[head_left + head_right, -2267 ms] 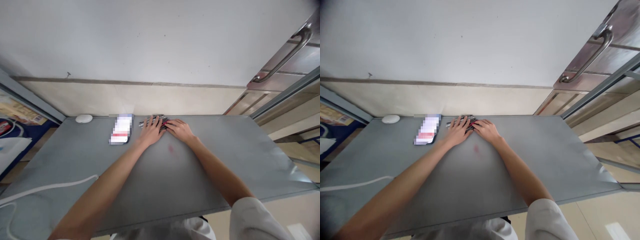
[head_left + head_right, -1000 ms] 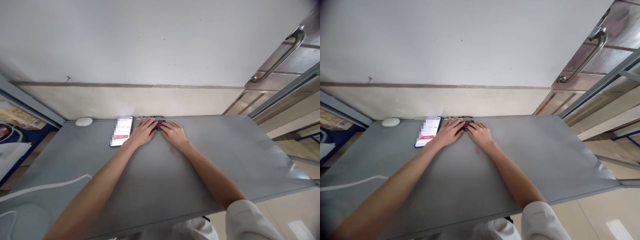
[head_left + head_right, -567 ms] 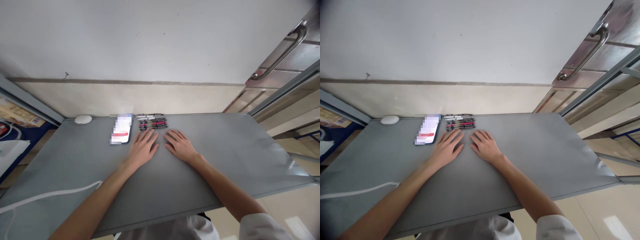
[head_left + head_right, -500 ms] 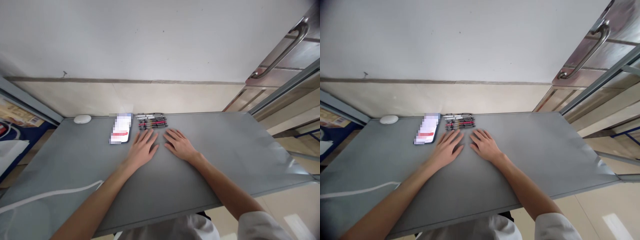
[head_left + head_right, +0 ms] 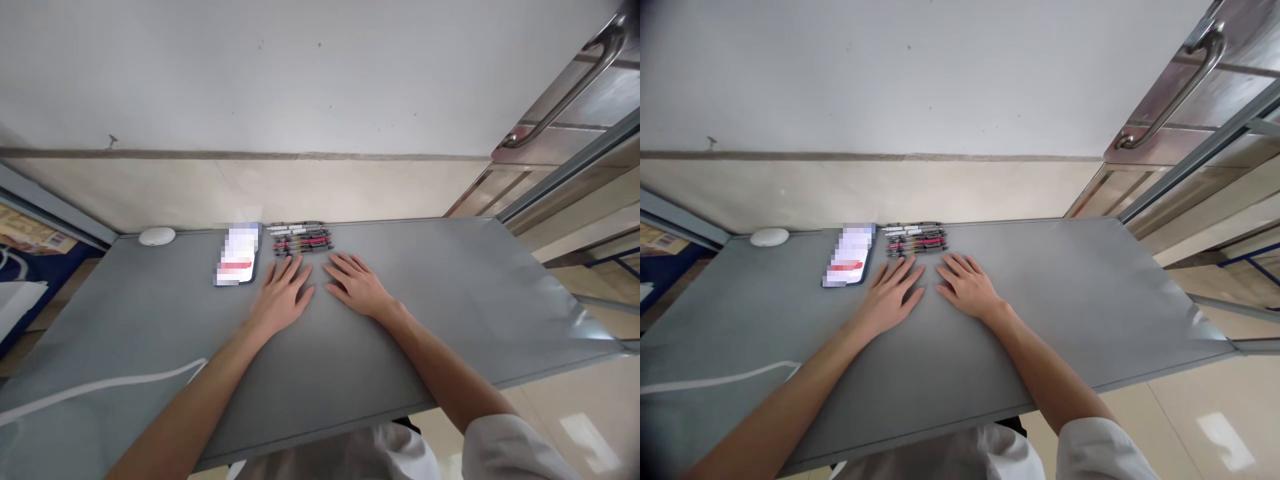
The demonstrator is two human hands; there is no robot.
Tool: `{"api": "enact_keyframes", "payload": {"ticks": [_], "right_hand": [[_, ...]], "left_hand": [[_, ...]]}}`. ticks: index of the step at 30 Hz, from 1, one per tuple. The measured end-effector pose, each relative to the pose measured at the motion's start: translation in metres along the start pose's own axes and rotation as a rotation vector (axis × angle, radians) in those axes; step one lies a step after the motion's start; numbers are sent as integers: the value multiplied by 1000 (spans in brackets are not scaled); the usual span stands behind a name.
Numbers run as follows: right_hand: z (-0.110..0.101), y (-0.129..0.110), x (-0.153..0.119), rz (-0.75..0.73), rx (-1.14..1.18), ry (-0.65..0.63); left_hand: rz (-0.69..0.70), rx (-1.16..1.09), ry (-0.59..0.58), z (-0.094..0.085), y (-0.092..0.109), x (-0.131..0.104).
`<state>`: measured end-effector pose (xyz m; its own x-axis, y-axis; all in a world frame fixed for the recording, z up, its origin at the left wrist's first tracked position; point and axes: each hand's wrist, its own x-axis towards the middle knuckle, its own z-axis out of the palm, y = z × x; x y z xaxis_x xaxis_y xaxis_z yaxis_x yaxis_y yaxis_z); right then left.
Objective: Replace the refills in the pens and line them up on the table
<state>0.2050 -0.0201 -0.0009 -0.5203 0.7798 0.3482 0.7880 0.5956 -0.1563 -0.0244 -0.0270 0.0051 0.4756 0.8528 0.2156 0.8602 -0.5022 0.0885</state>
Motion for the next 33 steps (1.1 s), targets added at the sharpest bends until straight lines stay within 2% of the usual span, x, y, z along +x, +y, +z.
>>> {"api": "enact_keyframes", "payload": {"ticks": [4, 9, 13, 23, 26, 28, 33], "right_hand": [[-1, 0, 1, -2, 2, 3], [-4, 0, 2, -3, 21, 21], [-5, 1, 2, 2, 34, 50], [-8, 2, 5, 5, 139, 57], [-10, 1, 7, 89, 307, 81], [-12, 1, 10, 182, 500, 120], [-16, 1, 20, 499, 1211, 174]], "left_hand": [[5, 18, 48, -5, 1, 7], [11, 54, 143, -11, -3, 30], [26, 100, 142, -10, -6, 44], [31, 90, 142, -2, -11, 52], [10, 59, 126, -1, -11, 53], [-27, -27, 115, -3, -10, 54], [-227, -516, 81, -16, -8, 52]]}}
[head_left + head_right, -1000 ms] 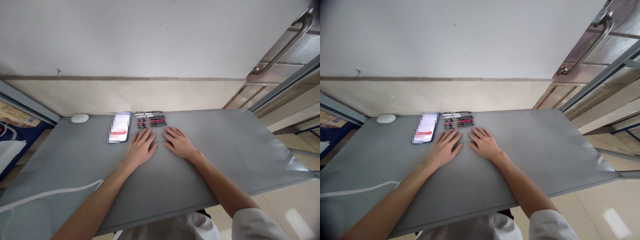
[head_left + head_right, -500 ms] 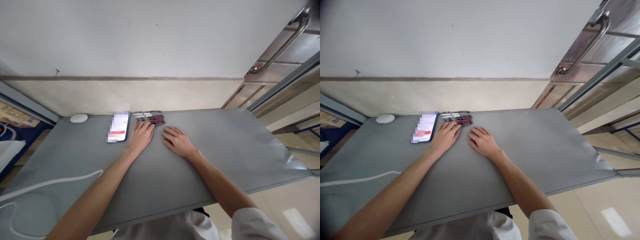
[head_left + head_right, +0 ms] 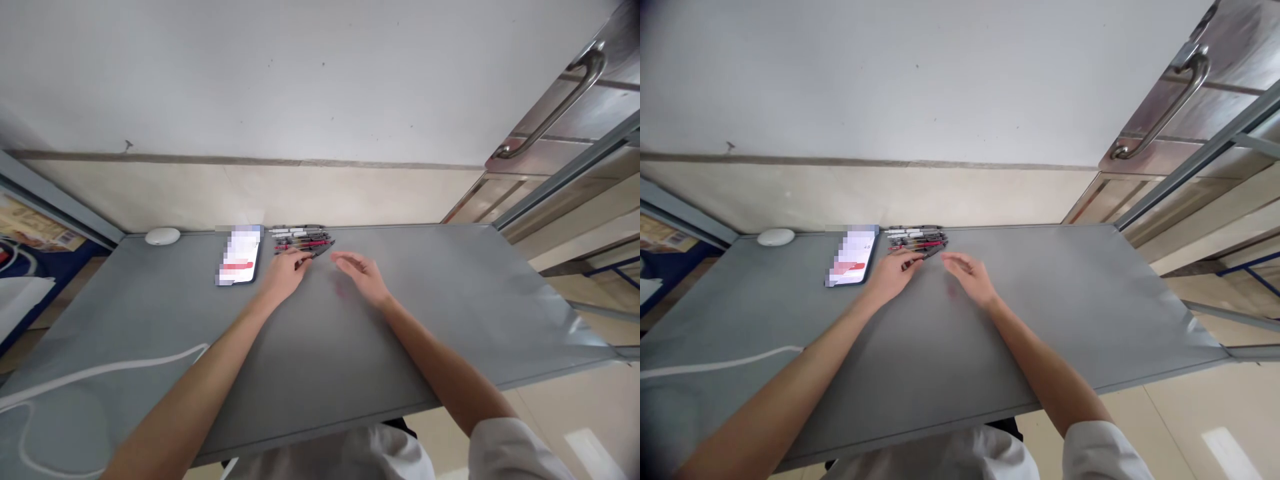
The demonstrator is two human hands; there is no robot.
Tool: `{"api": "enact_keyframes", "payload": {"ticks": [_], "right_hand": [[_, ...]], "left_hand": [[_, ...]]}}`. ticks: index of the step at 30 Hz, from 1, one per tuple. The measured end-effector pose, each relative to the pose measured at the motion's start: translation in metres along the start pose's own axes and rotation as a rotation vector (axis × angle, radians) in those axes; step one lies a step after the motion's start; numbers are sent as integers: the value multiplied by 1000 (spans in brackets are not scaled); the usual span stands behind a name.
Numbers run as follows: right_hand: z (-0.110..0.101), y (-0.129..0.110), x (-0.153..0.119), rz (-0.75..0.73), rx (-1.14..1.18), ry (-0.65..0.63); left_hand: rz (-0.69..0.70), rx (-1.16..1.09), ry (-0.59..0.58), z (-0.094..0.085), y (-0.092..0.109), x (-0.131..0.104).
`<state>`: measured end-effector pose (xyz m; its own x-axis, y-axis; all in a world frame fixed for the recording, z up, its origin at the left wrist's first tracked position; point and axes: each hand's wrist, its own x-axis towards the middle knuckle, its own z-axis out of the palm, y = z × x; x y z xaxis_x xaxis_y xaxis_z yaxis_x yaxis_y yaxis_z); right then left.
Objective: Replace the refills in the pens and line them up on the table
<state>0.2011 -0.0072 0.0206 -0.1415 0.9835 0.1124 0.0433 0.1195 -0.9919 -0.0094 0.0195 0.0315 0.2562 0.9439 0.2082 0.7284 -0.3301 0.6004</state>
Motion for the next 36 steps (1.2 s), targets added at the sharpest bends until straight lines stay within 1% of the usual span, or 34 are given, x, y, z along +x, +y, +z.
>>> {"api": "enact_keyframes", "payload": {"ticks": [1, 3, 5, 7, 10, 13, 15, 19, 22, 25, 28, 34, 36], "right_hand": [[0, -1, 2, 58, 137, 16], [1, -3, 5, 140, 361, 45], [2, -6, 7, 192, 503, 72], [3, -7, 10, 218, 575, 95], [4, -9, 13, 198, 596, 107], [6, -11, 15, 145, 577, 107], [7, -14, 18, 126, 583, 115], [12, -17, 26, 87, 663, 143], [18, -10, 34, 60, 748, 215], [21, 2, 38, 60, 795, 275], [21, 10, 38, 66, 809, 268], [20, 6, 35, 103, 764, 236], [20, 4, 35, 113, 750, 229]], "left_hand": [[-57, -111, -27, -3, 2, -1], [-168, -320, -125, -7, 7, -4], [-237, -498, -209, -9, 11, -8], [-259, -639, -266, -8, 13, -11], [-261, -749, -331, -3, 15, -14], [-242, -783, -380, -2, 17, -13], [-211, -753, -384, -3, 19, -10], [-71, -583, -337, -4, 24, 1], [-22, -533, -273, 3, 24, 7], [-69, -578, -250, 12, 21, 6], [-116, -633, -242, 18, 16, 2], [-179, -738, -281, 13, 10, 1], [-171, -766, -308, 11, 9, 2]]}}
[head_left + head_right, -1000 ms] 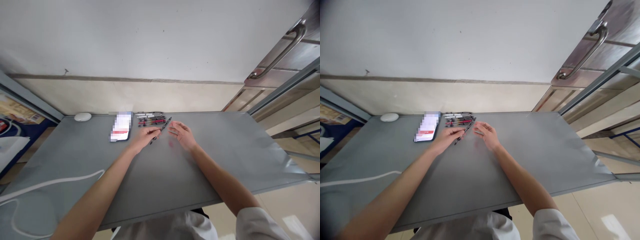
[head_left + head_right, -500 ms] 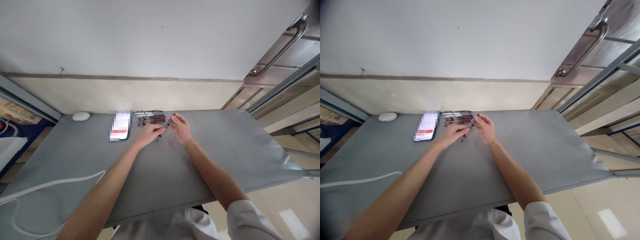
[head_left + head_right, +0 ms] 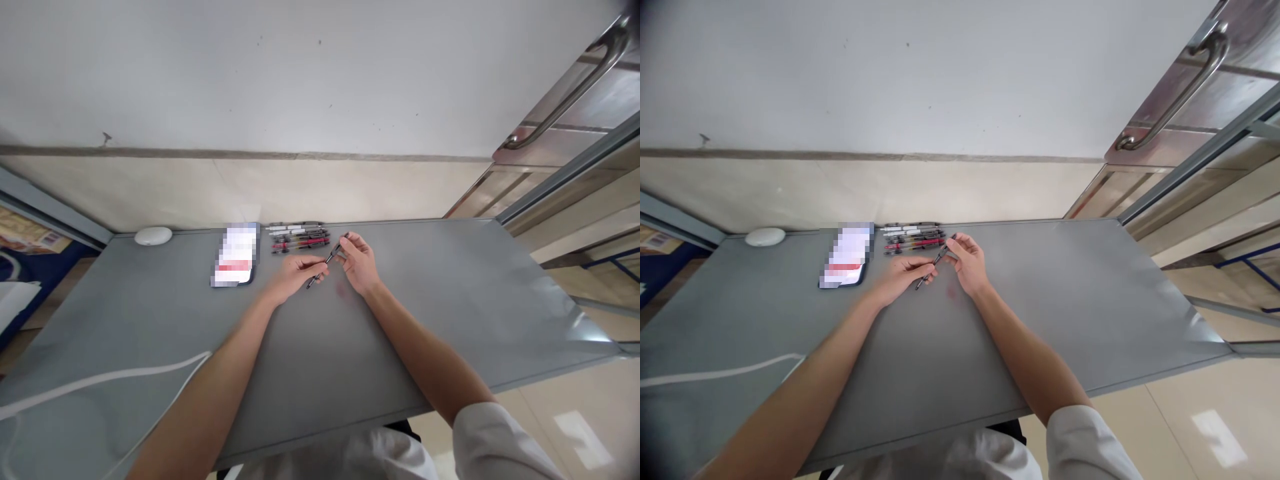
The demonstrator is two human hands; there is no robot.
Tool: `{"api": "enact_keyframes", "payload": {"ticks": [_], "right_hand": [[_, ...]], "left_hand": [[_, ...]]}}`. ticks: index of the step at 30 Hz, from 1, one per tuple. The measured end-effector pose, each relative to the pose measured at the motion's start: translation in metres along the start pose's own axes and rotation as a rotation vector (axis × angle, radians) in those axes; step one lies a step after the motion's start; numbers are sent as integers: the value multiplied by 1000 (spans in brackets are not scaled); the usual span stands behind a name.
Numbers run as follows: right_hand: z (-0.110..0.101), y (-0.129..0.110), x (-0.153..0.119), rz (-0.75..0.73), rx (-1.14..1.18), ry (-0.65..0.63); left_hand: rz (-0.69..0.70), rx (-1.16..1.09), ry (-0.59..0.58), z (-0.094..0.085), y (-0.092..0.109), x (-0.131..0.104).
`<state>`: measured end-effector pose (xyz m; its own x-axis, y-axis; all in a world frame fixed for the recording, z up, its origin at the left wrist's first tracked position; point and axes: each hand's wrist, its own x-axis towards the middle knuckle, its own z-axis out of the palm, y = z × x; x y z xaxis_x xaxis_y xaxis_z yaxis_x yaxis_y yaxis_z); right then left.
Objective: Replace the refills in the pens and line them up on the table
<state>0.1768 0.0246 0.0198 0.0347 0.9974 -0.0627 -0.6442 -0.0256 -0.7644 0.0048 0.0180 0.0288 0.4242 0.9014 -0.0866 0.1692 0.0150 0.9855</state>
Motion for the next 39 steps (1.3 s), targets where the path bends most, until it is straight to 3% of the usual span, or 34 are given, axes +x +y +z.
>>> {"api": "enact_keyframes", "payload": {"ticks": [5, 16, 39], "right_hand": [[1, 0, 1, -20, -40, -26], [0, 3, -1, -55, -23, -33], [6, 5, -4, -59, -102, -3]], "left_hand": [[4, 7, -76, -2, 1, -1], [8, 24, 18, 1, -7, -1], [17, 5, -117, -4, 2, -2]]}}
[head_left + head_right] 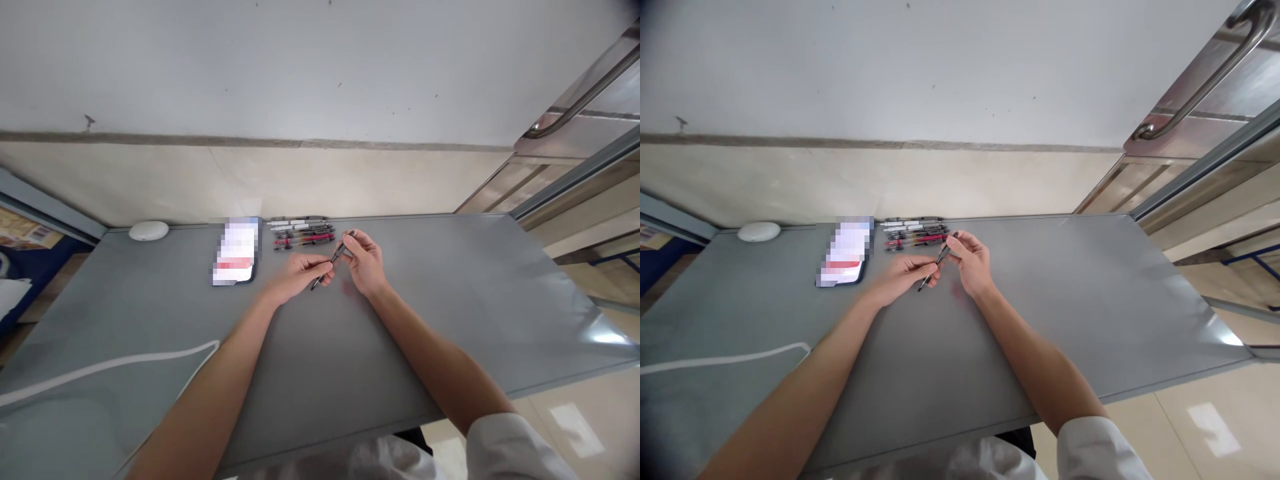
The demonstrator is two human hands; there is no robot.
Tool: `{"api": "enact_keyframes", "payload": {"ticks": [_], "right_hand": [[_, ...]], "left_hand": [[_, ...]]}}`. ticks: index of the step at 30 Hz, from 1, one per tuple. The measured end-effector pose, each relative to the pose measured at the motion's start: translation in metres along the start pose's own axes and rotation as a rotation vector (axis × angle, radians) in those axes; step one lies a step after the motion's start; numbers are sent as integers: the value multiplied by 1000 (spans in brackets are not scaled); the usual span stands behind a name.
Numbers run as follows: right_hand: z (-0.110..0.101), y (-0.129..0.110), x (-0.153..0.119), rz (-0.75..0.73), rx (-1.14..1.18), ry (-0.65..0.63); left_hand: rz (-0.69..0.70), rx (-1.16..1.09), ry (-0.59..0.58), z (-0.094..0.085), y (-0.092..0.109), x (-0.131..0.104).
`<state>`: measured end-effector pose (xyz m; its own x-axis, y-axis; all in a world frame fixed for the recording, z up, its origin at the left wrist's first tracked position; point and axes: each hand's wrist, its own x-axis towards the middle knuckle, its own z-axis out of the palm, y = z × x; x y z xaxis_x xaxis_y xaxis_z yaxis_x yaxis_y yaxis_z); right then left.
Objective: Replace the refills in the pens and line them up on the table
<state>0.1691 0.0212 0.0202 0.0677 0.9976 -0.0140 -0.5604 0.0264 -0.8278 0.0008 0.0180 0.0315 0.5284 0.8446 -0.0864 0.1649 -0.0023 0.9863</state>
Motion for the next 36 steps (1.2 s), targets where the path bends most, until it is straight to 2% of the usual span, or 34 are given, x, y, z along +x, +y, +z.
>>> {"api": "enact_keyframes", "payload": {"ticks": [7, 10, 21, 31, 36], "right_hand": [[-3, 0, 0, -25, -2, 101], [-2, 1, 1, -24, -12, 106], [-4, 3, 1, -6, -15, 59], [-5, 1, -2, 1, -24, -4], [-4, 1, -1, -2, 8, 57]], "left_hand": [[-1, 11, 225, 7, -9, 2], [14, 26, 263, 9, -11, 3], [47, 57, 263, 11, -11, 0], [29, -18, 158, 8, -10, 0], [25, 19, 168, 8, -9, 0]]}}
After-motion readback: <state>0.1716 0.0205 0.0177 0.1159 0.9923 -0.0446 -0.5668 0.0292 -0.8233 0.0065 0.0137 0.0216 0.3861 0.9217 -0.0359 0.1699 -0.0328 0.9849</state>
